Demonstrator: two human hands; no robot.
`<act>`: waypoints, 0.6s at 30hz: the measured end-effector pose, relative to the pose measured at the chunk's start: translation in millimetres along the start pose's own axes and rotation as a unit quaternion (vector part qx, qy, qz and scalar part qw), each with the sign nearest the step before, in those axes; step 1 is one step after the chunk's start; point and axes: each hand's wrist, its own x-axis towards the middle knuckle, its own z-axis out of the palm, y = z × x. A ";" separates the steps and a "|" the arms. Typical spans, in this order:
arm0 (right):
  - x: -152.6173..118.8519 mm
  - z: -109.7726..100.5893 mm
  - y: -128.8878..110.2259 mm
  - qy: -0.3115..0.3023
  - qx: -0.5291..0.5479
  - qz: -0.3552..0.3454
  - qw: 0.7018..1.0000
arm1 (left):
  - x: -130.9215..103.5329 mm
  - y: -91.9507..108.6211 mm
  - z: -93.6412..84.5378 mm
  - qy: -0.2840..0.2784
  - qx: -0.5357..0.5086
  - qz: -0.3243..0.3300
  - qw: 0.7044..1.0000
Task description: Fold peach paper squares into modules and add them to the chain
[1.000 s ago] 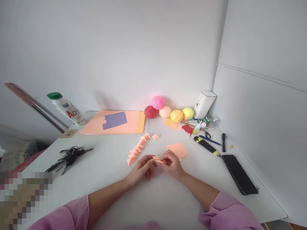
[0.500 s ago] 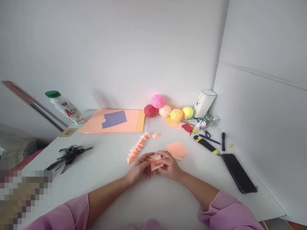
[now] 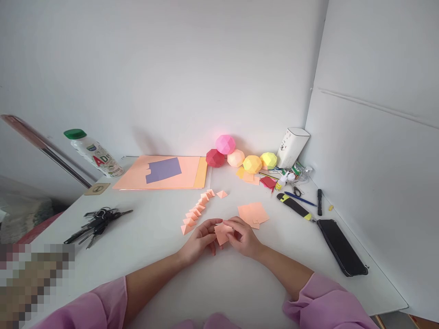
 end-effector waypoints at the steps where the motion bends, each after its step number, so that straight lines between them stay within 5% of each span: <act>1: 0.1 -0.4 -0.3 0.002 0.000 0.007 1.000 | -0.3 0.2 0.7 -0.002 0.009 0.000 1.000; 18: 5.8 -7.4 -8.2 0.008 0.054 0.122 0.991 | 1.1 -3.6 2.6 -0.027 0.040 0.020 0.999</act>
